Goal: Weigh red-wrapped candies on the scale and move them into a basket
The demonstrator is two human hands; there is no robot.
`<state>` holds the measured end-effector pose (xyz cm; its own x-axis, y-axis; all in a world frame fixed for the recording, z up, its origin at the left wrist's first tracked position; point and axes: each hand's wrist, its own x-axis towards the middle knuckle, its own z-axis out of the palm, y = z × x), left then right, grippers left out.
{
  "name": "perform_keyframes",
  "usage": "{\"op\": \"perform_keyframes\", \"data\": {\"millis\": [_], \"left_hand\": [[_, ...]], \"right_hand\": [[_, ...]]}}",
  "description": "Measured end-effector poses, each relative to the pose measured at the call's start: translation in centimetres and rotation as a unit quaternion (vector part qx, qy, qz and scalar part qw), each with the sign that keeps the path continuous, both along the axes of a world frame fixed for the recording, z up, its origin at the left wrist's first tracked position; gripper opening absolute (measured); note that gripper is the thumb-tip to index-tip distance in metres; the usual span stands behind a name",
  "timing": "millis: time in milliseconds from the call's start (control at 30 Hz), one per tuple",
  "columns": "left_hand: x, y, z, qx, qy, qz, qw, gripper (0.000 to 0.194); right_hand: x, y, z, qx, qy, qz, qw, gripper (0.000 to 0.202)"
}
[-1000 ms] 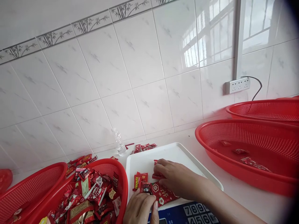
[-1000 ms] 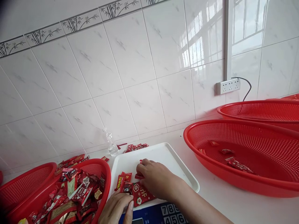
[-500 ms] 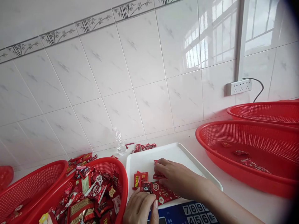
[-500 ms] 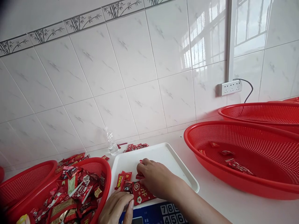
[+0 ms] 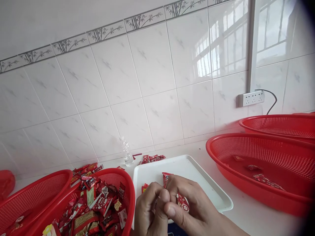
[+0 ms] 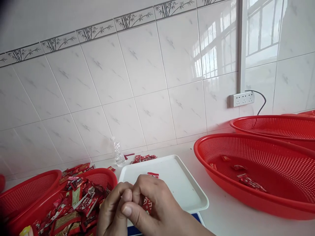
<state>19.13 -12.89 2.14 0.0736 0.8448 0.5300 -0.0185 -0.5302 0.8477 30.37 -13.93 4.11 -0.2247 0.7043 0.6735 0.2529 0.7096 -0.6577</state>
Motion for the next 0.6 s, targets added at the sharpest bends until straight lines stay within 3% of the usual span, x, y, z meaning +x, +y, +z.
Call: {"op": "perform_keyframes", "data": {"millis": [167, 300, 600], "left_hand": [[0.5, 0.6, -1.5, -0.088, -0.068, 0.041, 0.993, 0.043], [0.1, 1.1, -1.5, -0.082, -0.038, 0.006, 0.996, 0.045], [0.2, 1.5, -1.7, -0.069, -0.024, -0.001, 0.997, 0.044]], "right_hand": [[0.1, 0.9, 0.1, -0.074, -0.073, -0.006, 0.995, 0.026], [-0.2, 1.2, -0.3, -0.061, -0.094, -0.034, 0.993, 0.025], [-0.1, 1.3, -0.4, -0.040, -0.118, -0.054, 0.991, 0.026]]}}
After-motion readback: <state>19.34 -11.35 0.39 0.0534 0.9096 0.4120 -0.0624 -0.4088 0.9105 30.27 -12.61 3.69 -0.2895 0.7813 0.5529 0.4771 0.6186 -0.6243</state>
